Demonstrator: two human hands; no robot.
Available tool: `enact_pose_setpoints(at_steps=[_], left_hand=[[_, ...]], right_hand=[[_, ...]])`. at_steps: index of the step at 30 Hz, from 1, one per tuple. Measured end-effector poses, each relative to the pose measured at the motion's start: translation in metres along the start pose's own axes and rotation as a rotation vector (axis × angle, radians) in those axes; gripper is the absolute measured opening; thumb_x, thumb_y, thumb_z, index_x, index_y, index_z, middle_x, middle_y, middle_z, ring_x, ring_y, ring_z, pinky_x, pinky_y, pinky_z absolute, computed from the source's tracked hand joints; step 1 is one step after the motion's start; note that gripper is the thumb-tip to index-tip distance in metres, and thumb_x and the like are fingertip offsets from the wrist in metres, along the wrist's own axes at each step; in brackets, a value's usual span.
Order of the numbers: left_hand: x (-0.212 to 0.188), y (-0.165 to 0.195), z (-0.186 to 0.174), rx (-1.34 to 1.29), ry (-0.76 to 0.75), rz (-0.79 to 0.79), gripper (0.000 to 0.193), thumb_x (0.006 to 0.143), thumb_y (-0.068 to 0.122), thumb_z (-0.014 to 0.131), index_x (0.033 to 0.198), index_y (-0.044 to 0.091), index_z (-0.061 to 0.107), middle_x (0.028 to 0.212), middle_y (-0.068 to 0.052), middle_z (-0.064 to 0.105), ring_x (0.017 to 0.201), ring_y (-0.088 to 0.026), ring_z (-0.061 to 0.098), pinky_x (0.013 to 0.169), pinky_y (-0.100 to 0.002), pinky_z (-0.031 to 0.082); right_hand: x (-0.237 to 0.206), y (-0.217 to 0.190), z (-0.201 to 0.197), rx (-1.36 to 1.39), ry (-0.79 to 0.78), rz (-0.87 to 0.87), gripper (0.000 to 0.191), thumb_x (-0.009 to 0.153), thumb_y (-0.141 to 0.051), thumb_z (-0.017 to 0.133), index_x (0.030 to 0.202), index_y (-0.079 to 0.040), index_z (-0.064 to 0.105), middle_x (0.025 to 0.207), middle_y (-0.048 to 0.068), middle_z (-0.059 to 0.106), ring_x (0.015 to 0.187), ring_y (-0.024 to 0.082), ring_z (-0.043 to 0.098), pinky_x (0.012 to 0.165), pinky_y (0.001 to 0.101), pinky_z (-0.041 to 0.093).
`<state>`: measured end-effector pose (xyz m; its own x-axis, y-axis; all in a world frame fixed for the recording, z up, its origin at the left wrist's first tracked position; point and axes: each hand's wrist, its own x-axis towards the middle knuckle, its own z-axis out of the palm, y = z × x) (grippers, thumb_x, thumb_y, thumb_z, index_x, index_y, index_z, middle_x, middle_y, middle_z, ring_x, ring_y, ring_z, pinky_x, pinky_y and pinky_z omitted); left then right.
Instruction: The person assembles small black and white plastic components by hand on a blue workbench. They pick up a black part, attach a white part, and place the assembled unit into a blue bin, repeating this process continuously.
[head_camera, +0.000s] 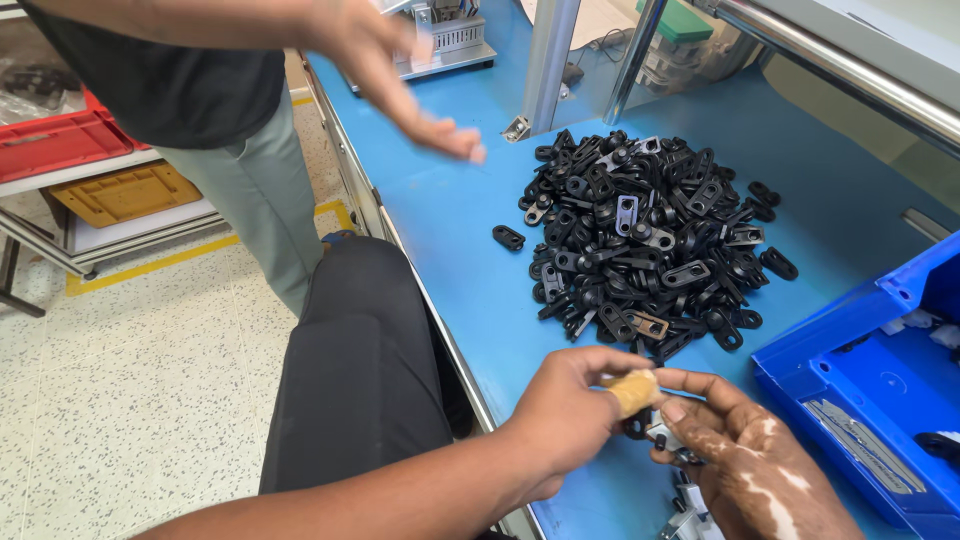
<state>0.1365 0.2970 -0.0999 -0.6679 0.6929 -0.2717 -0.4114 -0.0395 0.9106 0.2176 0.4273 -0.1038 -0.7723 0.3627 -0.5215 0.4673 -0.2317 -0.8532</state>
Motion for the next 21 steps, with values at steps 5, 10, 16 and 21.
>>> enact_pose_setpoints(at_steps=[5,10,16,21], left_hand=[[0.001,0.002,-0.008,-0.208,0.14,-0.345,0.017,0.076,0.013,0.047,0.091,0.007,0.053,0.079,-0.004,0.054,0.071,-0.014,0.052,0.062,-0.029,0.048],[0.0,0.007,-0.008,-0.143,0.064,-0.273,0.026,0.072,0.004,0.043,0.095,0.007,0.055,0.082,-0.002,0.051,0.078,-0.014,0.051,0.068,-0.03,0.051],[0.0,0.011,-0.002,-0.184,0.017,-0.34,0.02,0.076,0.01,0.049,0.095,0.006,0.054,0.081,-0.004,0.052,0.077,-0.016,0.052,0.067,-0.031,0.049],[0.006,0.014,-0.001,-0.341,-0.111,-0.351,0.022,0.075,0.007,0.045,0.095,0.006,0.052,0.084,-0.008,0.057,0.073,-0.018,0.055,0.064,-0.03,0.049]], right_hand=[[-0.011,-0.004,0.011,0.074,0.194,0.026,0.031,0.075,-0.012,0.049,0.103,0.001,0.047,0.094,0.012,0.057,0.086,0.019,0.053,0.072,0.0303,0.043],[-0.022,-0.011,0.019,0.053,0.269,0.093,0.029,0.072,-0.008,0.051,0.099,0.0,0.05,0.086,0.013,0.054,0.083,0.018,0.052,0.072,0.0283,0.04],[-0.034,-0.017,0.02,0.048,0.322,-0.15,0.03,0.067,0.0,0.054,0.096,0.001,0.05,0.085,0.011,0.053,0.077,0.017,0.052,0.068,0.0273,0.043],[-0.048,-0.028,0.026,-0.076,0.505,-0.278,0.025,0.067,-0.003,0.055,0.092,-0.006,0.055,0.078,0.005,0.056,0.07,0.013,0.049,0.062,0.0237,0.04]])
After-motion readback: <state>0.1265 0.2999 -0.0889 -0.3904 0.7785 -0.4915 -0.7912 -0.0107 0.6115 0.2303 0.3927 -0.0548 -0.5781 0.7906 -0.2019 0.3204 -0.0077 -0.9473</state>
